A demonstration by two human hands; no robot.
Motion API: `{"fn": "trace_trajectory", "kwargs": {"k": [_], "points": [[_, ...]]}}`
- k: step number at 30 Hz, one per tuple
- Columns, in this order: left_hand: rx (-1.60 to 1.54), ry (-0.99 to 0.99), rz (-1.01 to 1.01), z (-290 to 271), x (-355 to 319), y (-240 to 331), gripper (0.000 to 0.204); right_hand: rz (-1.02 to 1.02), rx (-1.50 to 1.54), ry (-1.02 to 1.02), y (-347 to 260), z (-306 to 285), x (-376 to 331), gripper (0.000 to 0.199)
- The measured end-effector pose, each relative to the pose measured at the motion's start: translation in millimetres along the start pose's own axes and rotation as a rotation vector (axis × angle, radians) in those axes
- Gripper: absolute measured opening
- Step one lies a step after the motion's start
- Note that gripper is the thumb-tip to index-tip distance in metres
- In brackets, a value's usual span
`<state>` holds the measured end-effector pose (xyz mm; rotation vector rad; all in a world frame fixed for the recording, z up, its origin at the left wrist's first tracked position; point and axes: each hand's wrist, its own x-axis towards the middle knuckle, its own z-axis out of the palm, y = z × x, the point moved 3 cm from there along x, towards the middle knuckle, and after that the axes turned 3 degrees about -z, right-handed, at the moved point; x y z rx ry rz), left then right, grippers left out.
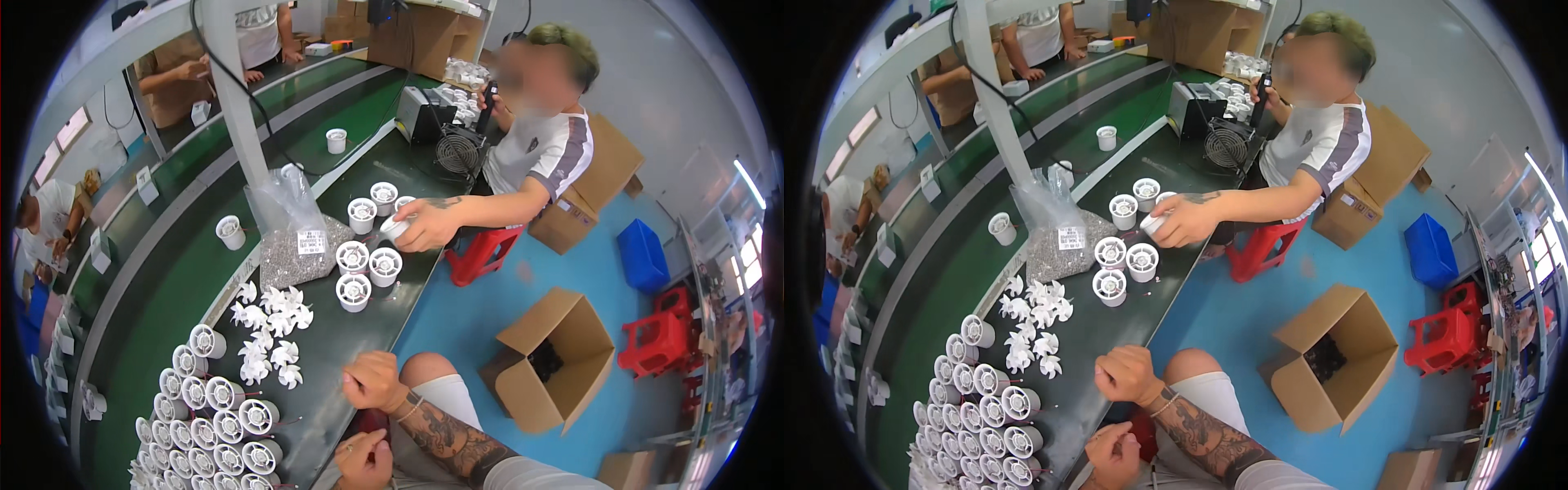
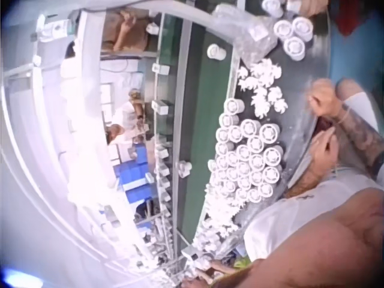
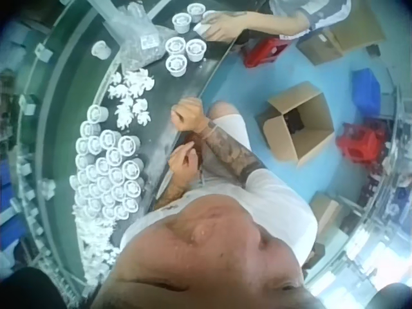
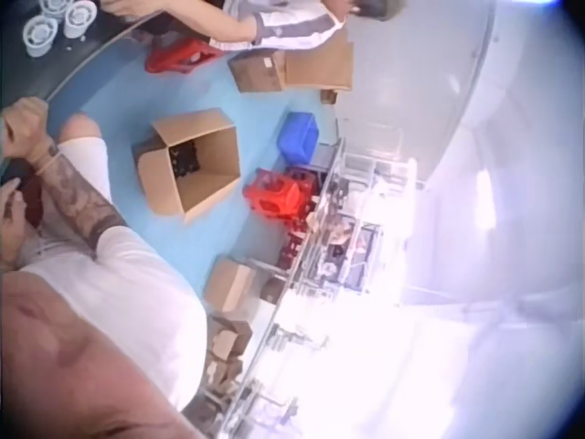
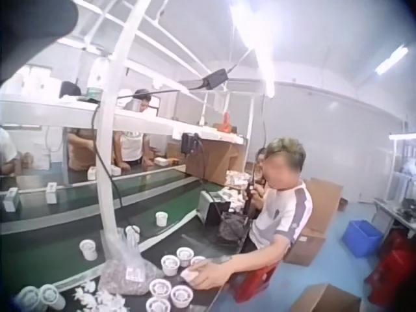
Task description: Inserting small white plastic components into cylindrical housings at an assembly line station.
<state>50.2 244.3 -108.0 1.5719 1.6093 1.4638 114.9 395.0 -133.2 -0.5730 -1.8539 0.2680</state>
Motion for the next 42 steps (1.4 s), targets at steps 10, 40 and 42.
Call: {"fn": "trace_trajectory", "kwargs": {"k": [10, 40, 42], "points": [[0.053, 0.109, 0.277, -80.7, -25.7, -1.5, 0.033, 0.295, -0.072, -0.293, -14.2, 5.4, 23.3, 0.007], [1.352, 0.799, -0.651, -328.4, -246.0, -57.2, 0.032, -0.145, -0.228, -0.67, 42.2, 272.0, 187.7, 0.029], [1.469, 0.748, -0.55, -323.3, -208.0, -23.4, 0.023, -0.2, -0.187, -0.545, 41.9, 272.0, 182.1, 0.025]]}}
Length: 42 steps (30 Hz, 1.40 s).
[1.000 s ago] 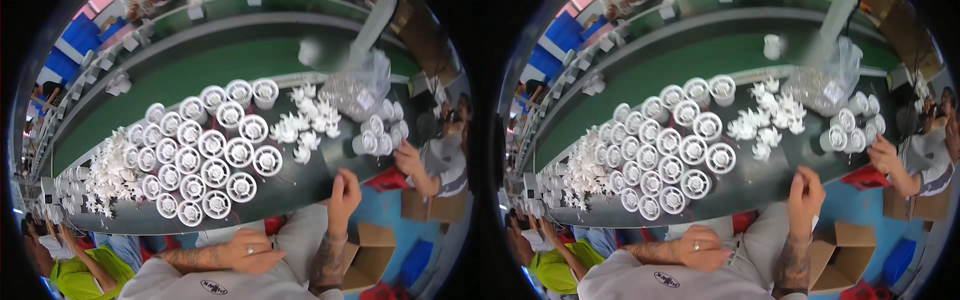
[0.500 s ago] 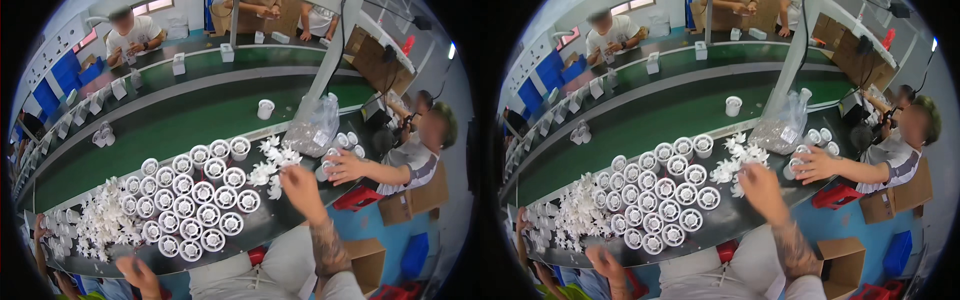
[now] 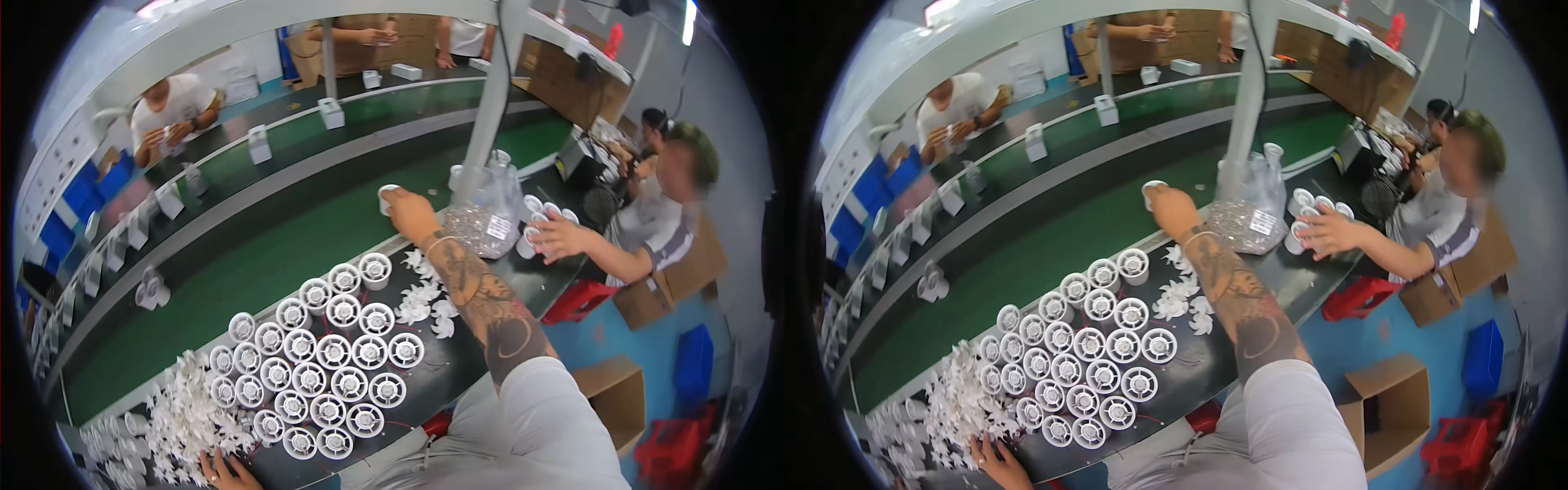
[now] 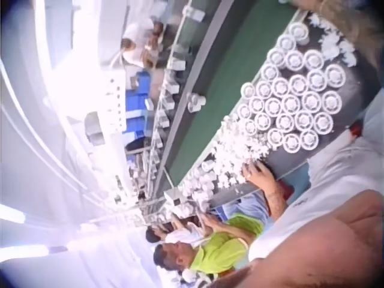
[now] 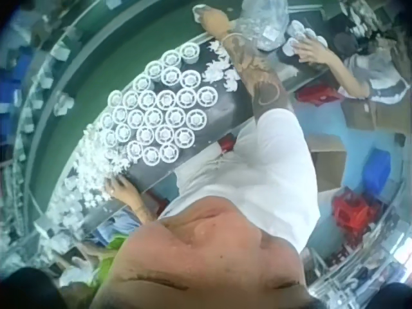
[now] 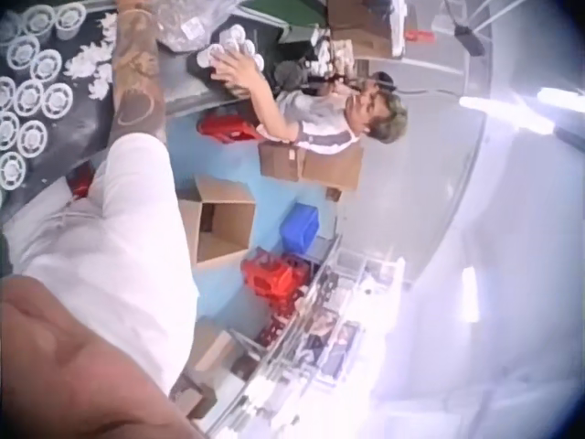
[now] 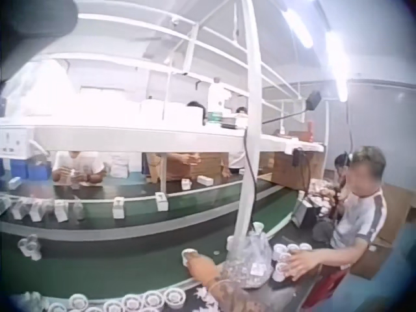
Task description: Inserting small white plastic components into cylindrical housings at an assembly line station.
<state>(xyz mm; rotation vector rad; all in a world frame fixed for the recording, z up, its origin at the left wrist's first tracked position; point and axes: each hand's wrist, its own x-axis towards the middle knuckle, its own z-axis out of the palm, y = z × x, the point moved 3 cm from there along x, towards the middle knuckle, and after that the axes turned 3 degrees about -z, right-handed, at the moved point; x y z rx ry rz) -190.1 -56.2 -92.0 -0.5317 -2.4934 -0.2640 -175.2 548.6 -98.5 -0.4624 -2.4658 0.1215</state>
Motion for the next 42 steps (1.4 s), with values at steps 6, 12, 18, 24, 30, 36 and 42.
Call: {"fn": "trace_trajectory", "kwargs": {"k": [6, 12, 18, 24, 30, 36, 42], "points": [[-0.188, -0.206, -0.118, -4.4, -1.3, -8.3, 0.029, 0.059, -0.131, -0.013, -14.0, 4.3, 12.4, 0.012], [-0.273, -0.135, -0.207, -4.6, -15.1, -24.8, 0.026, 0.117, -0.18, -0.027, -19.3, 6.5, 14.2, 0.013], [-0.148, -0.028, -0.248, -24.7, -17.1, -10.6, 0.031, 0.312, 0.289, 0.226, -34.9, -46.1, 0.0, 0.022], [-0.923, 0.005, -0.629, -4.4, -35.4, -49.8, 0.024, 0.225, 0.795, 0.242, -103.7, -151.2, -111.0, 0.027], [-1.237, -0.059, -0.586, -32.5, -32.1, 57.5, 0.015, 0.025, 0.239, 0.222, -115.9, -197.2, -265.0, 0.025], [-1.344, -0.275, -0.192, -48.6, -28.3, 172.6, 0.014, 0.083, 0.145, 0.267, -103.2, -169.9, -294.3, 0.028], [-1.562, -0.56, -0.021, -38.7, -35.6, 251.6, 0.012, 0.114, 0.234, 0.349, -100.8, -143.0, -289.2, 0.029]]}}
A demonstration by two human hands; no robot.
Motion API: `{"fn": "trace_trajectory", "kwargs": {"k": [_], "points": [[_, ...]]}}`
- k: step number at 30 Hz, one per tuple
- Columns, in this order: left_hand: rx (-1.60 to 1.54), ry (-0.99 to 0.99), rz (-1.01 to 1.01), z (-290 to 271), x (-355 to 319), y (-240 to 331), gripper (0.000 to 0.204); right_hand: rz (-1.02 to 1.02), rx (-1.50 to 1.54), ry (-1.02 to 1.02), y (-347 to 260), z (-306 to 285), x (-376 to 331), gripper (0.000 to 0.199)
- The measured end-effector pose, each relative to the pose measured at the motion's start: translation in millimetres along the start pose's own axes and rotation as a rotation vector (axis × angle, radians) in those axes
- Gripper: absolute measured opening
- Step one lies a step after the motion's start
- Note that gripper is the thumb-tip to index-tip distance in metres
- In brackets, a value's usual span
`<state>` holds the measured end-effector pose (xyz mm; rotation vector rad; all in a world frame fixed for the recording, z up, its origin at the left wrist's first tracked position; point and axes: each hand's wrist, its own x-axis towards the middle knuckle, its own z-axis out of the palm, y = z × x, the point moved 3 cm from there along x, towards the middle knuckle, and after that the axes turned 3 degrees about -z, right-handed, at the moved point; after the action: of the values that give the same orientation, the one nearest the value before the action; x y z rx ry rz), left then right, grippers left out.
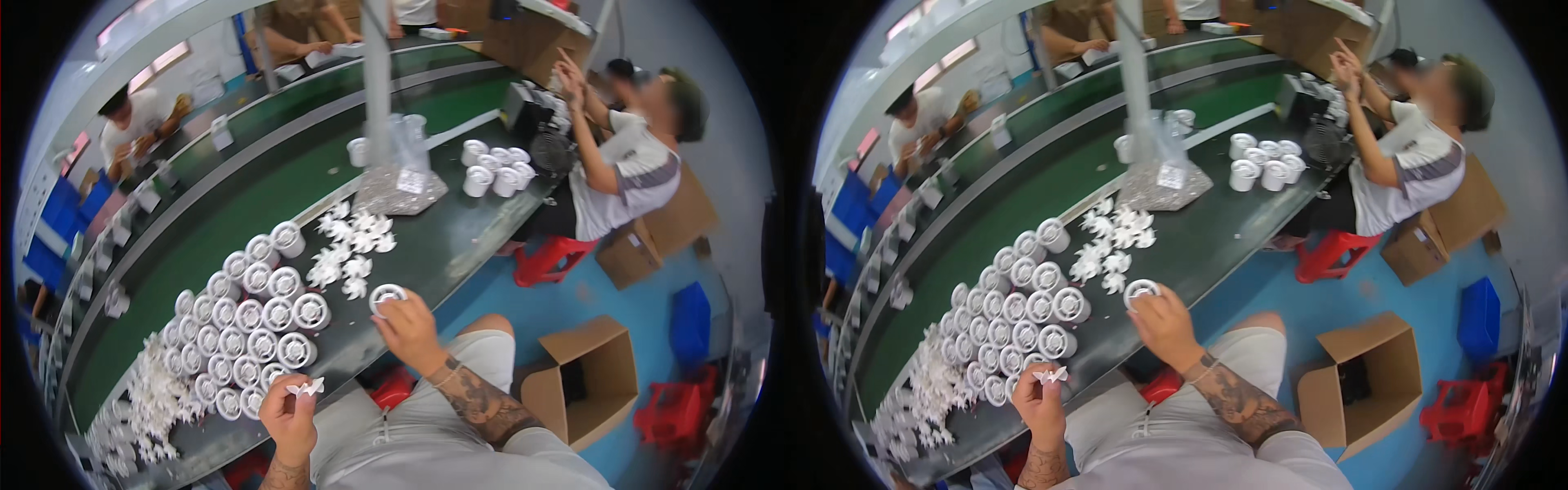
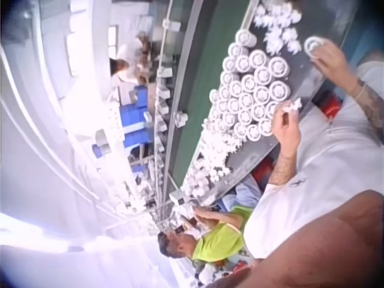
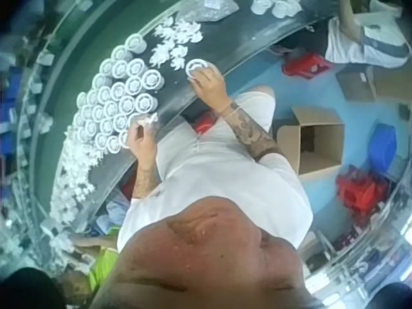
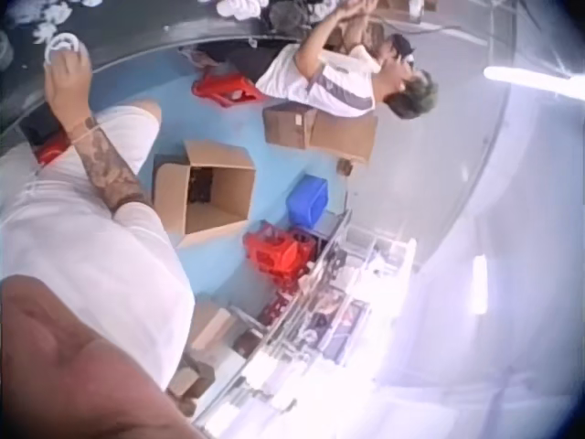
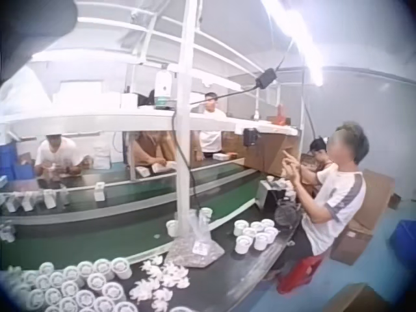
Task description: Inserting small white plastic components into cylindrical housings at an assembly line station.
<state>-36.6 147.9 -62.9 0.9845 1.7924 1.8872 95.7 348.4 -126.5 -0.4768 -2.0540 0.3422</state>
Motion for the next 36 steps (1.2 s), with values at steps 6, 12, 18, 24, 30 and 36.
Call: {"fn": "trace_trajectory", "kwargs": {"k": [6, 12, 18, 24, 30, 36], "points": [[-0.141, -0.083, -0.134, 37.2, 18.3, -8.0, 0.013, 0.028, 0.006, 0.006, -2.6, -4.1, 11.8, 0.026], [-0.202, -0.035, -0.176, 34.4, 18.7, -8.0, 0.011, 0.012, -0.007, -0.016, -2.7, -2.7, 16.6, 0.026], [-0.068, 0.067, -0.138, 24.2, 27.4, 13.5, 0.012, 0.015, 0.022, 0.031, -0.2, -0.2, 15.9, 0.023], [-0.098, 0.055, -0.065, 22.0, 12.0, 10.8, 0.011, 0.055, 0.07, 0.035, -3.2, -3.9, 17.4, 0.024], [-0.136, -0.105, -0.094, 47.9, -1.9, 8.0, 0.013, 0.025, 0.035, -0.067, 0.5, 0.6, 23.6, 0.03], [-0.207, -0.185, -0.263, 64.8, 5.5, -4.8, 0.017, -0.051, -0.072, -0.249, -0.2, -25.8, 37.8, 0.041]]}}
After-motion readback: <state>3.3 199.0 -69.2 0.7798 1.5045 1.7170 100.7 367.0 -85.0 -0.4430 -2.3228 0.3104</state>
